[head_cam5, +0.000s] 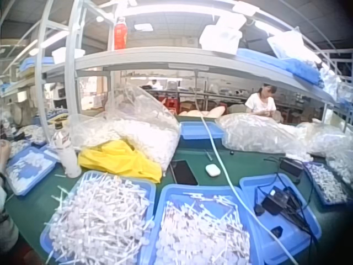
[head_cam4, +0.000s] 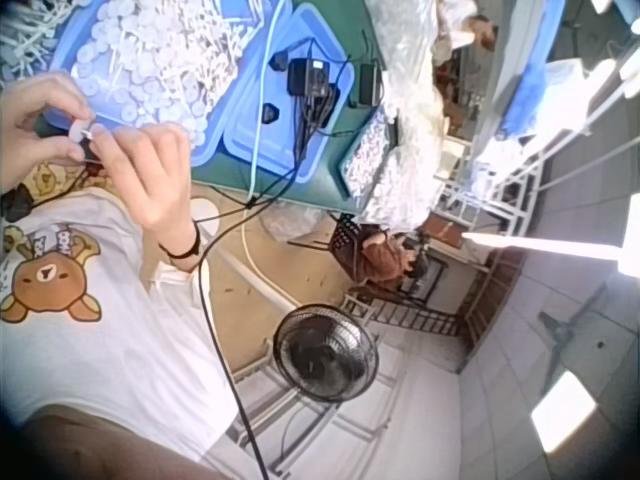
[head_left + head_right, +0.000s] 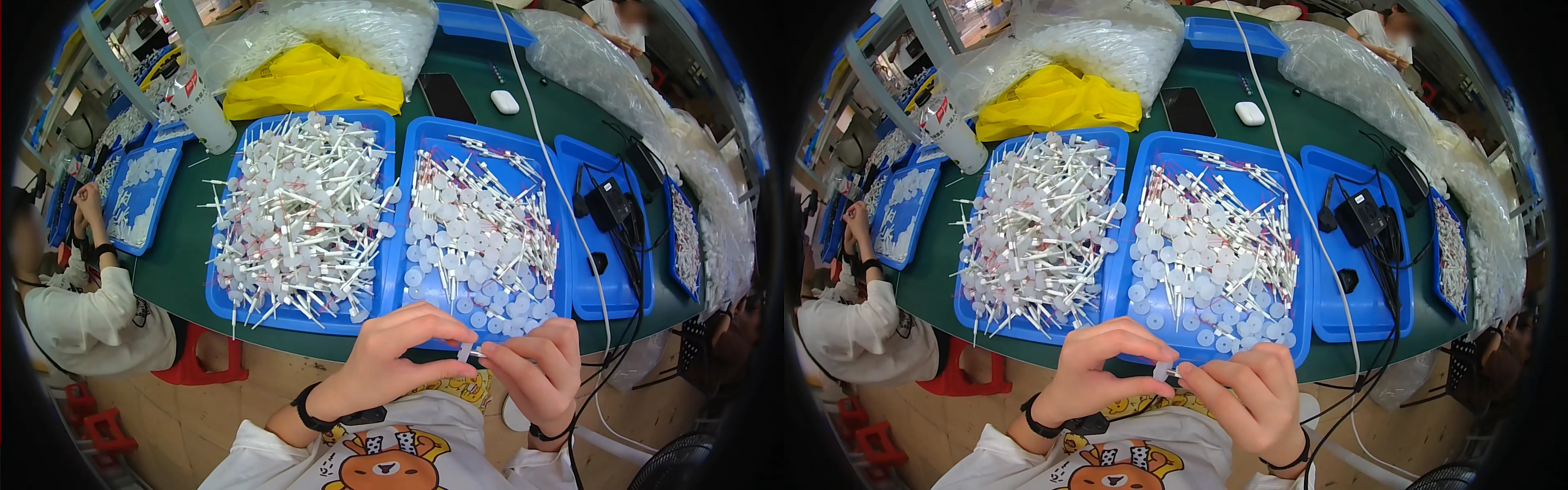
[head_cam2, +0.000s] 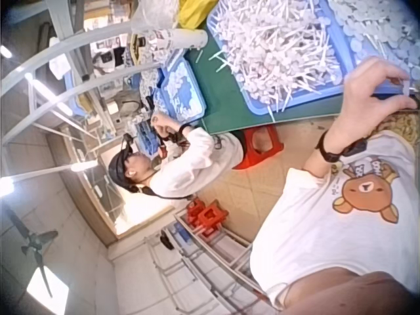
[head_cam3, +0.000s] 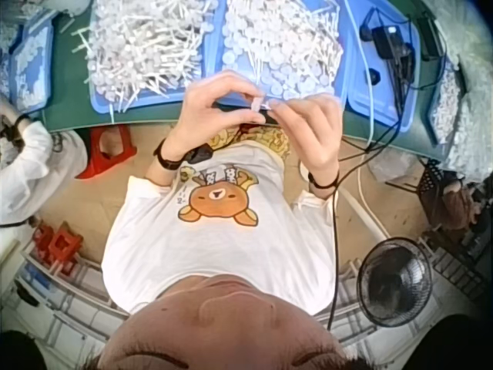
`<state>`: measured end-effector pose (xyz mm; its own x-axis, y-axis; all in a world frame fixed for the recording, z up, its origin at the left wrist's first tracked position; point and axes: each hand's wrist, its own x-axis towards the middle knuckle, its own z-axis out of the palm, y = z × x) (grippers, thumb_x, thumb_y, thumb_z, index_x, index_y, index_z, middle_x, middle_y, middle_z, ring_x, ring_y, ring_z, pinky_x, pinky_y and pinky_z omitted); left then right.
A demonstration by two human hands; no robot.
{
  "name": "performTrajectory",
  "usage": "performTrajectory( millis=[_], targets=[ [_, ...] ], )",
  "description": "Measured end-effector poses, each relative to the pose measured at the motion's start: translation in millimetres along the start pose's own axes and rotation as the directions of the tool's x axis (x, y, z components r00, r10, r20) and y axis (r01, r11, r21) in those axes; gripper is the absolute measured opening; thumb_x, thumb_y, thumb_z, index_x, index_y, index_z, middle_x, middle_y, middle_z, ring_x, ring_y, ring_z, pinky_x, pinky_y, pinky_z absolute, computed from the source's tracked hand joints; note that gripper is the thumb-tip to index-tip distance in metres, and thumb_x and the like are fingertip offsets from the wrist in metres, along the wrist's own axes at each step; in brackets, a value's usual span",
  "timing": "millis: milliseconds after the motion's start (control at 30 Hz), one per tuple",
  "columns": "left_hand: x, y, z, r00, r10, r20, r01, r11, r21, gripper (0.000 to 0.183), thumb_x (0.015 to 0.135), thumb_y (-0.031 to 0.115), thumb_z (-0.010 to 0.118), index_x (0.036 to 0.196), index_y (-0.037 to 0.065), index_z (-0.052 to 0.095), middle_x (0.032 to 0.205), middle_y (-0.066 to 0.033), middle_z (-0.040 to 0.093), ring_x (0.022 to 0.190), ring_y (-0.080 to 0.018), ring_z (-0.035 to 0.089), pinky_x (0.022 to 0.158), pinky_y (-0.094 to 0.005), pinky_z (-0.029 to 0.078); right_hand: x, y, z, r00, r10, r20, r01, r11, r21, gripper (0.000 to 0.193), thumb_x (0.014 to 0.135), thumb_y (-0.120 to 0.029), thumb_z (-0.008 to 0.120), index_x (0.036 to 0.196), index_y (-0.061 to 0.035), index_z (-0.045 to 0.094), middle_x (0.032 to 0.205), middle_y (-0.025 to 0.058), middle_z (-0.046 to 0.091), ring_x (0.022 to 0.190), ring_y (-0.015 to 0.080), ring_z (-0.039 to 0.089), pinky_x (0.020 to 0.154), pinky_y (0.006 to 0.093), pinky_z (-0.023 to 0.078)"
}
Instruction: The person repeatedly picks small white plastic caps and thin white sticks from blue trays and presses them together by hand. The assembled items are placed back into the trays. The person occasionally reaches for a phone on the table but continues the assembly task.
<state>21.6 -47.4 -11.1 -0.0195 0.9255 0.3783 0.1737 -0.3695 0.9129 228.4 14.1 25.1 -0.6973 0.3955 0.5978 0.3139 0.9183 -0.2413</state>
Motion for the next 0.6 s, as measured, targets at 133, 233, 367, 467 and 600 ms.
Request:
performTrajectory(
  millis=[133,233,367,467,600],
  targets=[
    [-1.4,-0.3,0.1,0.998,0.05,-0.031,-0.049,0.998,0.03,0.034,0.068,0.008,0.09,0.098,0.004,0.075,0.097,-0.0083,0.075,0.085,-0.0205,0.071,0.073,-0.0303,0.055,1.4,-1.5,5.0,1.0,-0.005,-0.018,0.006,1.0,0.013,0.033,0.069,-0.013,0.084,0.1,-0.0057,0.075,0.084,-0.0008,0.064,0.073,0.0169,0.054,0.064,0.0321,0.042],
    [-2.5,-0.3,-1.5,0.994,0.105,-0.038,-0.102,0.991,0.091,0.034,0.067,0.009,0.09,0.096,0.003,0.075,0.097,-0.0083,0.076,0.084,-0.0206,0.071,0.072,-0.0303,0.055,2.7,-3.8,7.8,0.998,0.065,0.002,-0.065,0.994,0.091,0.027,0.072,-0.011,0.084,0.096,-0.0044,0.074,0.08,0.0007,0.064,0.066,0.0165,0.053,0.062,0.0319,0.042],
    [-2.6,1.9,-4.7,0.981,0.193,0.0,-0.189,0.964,0.187,0.029,0.071,0.009,0.087,0.095,0.001,0.073,0.095,-0.0076,0.074,0.083,-0.0224,0.07,0.071,-0.0318,0.054,-3.1,-13.9,10.7,0.907,0.391,0.155,-0.419,0.804,0.423,0.018,0.077,-0.001,0.08,0.093,-0.0008,0.073,0.079,0.0058,0.065,0.066,0.0154,0.055,0.062,0.0291,0.042],
    [-3.4,8.2,-8.3,0.975,0.209,0.079,-0.222,0.947,0.232,0.028,0.07,0.011,0.087,0.092,0.001,0.074,0.092,-0.0066,0.075,0.081,-0.0233,0.07,0.069,-0.0315,0.054,-11.2,-11.5,12.5,0.76,0.523,0.386,-0.633,0.465,0.618,0.012,0.084,-0.001,0.077,0.095,0.0,0.074,0.079,0.0056,0.065,0.066,0.0111,0.054,0.061,0.0248,0.04],
    [-12.8,6.0,-8.0,0.985,0.144,0.093,-0.156,0.978,0.139,0.028,0.068,0.012,0.089,0.09,0.002,0.076,0.092,-0.0061,0.075,0.079,-0.0227,0.071,0.069,-0.0311,0.055,-11.5,-4.3,7.9,0.512,0.442,0.737,-0.798,-0.072,0.598,0.011,0.091,-0.005,0.074,0.099,0.0014,0.074,0.083,0.0024,0.066,0.07,0.0055,0.054,0.062,0.0215,0.04]
  ],
)
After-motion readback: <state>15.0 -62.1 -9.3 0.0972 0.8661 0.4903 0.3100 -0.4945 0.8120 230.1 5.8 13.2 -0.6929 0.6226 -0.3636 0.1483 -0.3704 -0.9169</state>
